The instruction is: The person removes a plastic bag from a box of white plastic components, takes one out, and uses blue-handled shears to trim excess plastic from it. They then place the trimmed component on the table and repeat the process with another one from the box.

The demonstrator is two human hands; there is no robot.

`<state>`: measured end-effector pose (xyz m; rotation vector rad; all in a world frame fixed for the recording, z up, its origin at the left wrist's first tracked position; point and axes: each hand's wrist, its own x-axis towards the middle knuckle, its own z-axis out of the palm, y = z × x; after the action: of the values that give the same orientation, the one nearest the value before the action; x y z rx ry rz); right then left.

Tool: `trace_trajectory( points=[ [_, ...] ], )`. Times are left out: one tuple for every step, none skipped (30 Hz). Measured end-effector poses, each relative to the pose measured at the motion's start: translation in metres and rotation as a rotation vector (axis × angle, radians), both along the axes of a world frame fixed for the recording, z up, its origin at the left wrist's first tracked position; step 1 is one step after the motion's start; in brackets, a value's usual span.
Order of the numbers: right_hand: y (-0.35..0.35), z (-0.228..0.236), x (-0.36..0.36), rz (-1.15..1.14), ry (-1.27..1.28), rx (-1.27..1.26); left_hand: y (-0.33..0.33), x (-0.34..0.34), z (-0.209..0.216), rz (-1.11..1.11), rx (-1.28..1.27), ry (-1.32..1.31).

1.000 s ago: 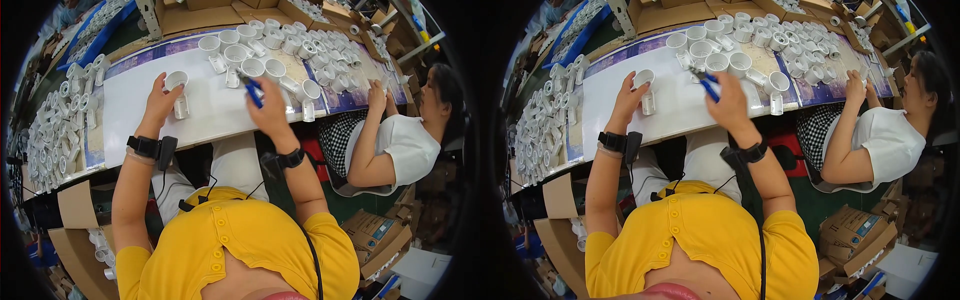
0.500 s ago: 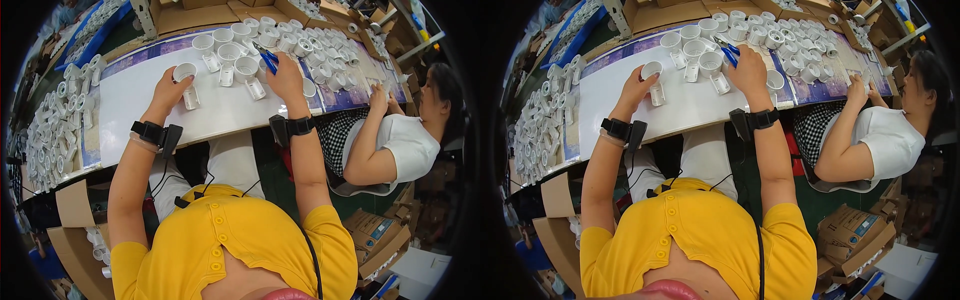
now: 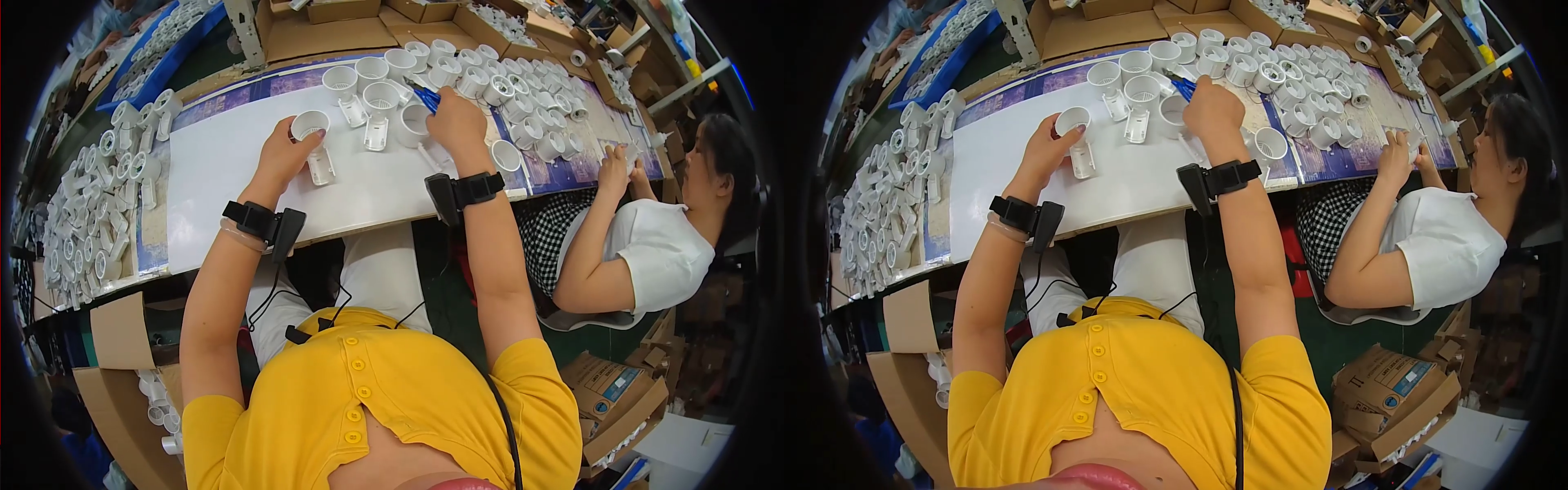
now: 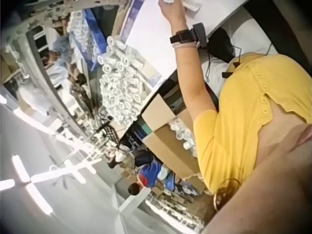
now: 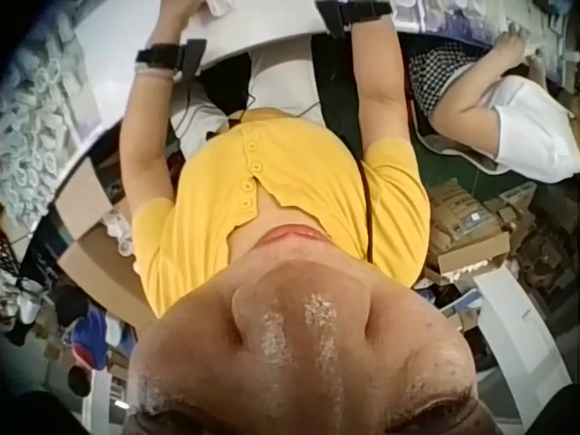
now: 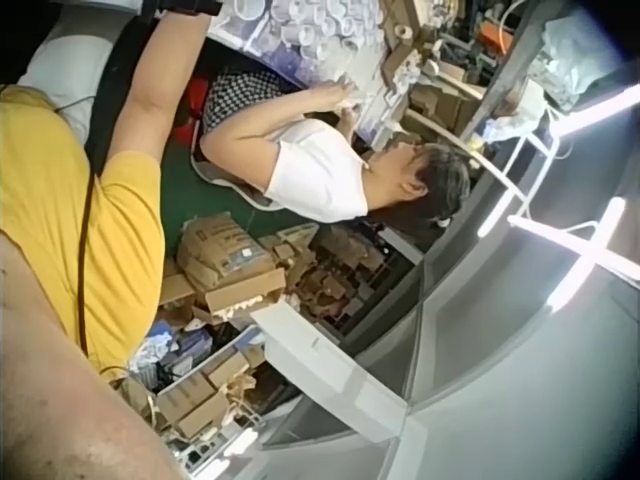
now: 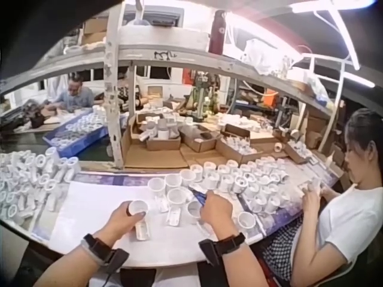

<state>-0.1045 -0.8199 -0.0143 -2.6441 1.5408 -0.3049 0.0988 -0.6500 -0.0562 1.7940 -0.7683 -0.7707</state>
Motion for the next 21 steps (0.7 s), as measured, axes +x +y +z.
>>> trace_trajectory(
  points=[
    [-0.002, 0.0, -0.001, -0.013, 0.016, -0.011, 0.0, 0.001, -0.001, 0.005, -0.001, 0.0],
    [-0.006, -0.001, -0.001, -0.008, 0.015, -0.012, -0.001, 0.003, -0.003, 0.002, 0.004, -0.004],
    [-0.012, -0.004, 0.0, -0.027, 0.018, -0.022, -0.003, 0.005, -0.003, -0.003, 0.009, -0.009],
    [-0.017, -0.007, 0.0, -0.047, 0.02, -0.032, -0.005, 0.006, -0.003, -0.009, 0.014, -0.014],
    [-0.022, -0.009, 0.0, -0.066, 0.023, -0.042, -0.007, 0.008, -0.002, -0.007, 0.013, -0.016],
    [-0.025, -0.009, 0.0, -0.065, 0.022, -0.044, -0.01, 0.009, -0.001, 0.005, 0.009, -0.028],
    [-0.028, -0.009, 0.0, -0.086, 0.013, -0.053, -0.013, 0.01, 0.001, 0.018, 0.004, -0.04],
    [-0.031, -0.008, 0.0, -0.107, 0.003, -0.063, -0.016, 0.011, 0.002, 0.03, -0.001, -0.053],
    [-0.034, -0.008, -0.001, -0.128, -0.007, -0.072, -0.02, 0.013, 0.003, 0.03, -0.003, -0.054],
    [-0.038, -0.007, -0.001, -0.129, -0.008, -0.074, -0.025, 0.015, 0.002, 0.018, -0.002, -0.048],
    [-0.04, -0.006, -0.001, -0.145, -0.008, -0.078, -0.028, 0.017, 0.003, 0.01, 0.002, -0.042],
    [-0.042, -0.005, -0.001, -0.161, -0.007, -0.082, -0.031, 0.019, 0.003, 0.001, 0.006, -0.036],
    [-0.043, -0.004, -0.003, -0.179, -0.007, -0.085, -0.035, 0.02, 0.003, 0.001, 0.006, -0.037],
    [-0.044, -0.004, -0.007, -0.18, -0.008, -0.084, -0.039, 0.019, 0.002, 0.005, 0.005, -0.049],
    [-0.044, -0.004, -0.014, -0.175, -0.071, -0.12, -0.044, 0.018, 0.001, 0.007, 0.004, -0.061],
    [-0.04, -0.001, -0.019, -0.164, -0.133, -0.156, -0.047, 0.02, 0.0, 0.015, 0.003, -0.073],
    [-0.035, 0.003, -0.025, -0.155, -0.195, -0.192, -0.05, 0.021, -0.001, 0.017, 0.006, -0.073],
    [-0.028, 0.009, -0.035, -0.156, -0.193, -0.192, -0.053, 0.021, -0.002, 0.029, 0.011, -0.11],
    [-0.018, 0.014, -0.046, -0.132, -0.296, -0.272, -0.055, 0.022, -0.004, 0.046, 0.02, -0.146],
    [-0.008, 0.017, -0.058, -0.11, -0.399, -0.351, -0.057, 0.023, -0.007, 0.062, 0.03, -0.182],
    [0.004, 0.019, -0.071, -0.113, -0.394, -0.349, -0.06, 0.025, -0.011, 0.057, 0.032, -0.179]
  ],
)
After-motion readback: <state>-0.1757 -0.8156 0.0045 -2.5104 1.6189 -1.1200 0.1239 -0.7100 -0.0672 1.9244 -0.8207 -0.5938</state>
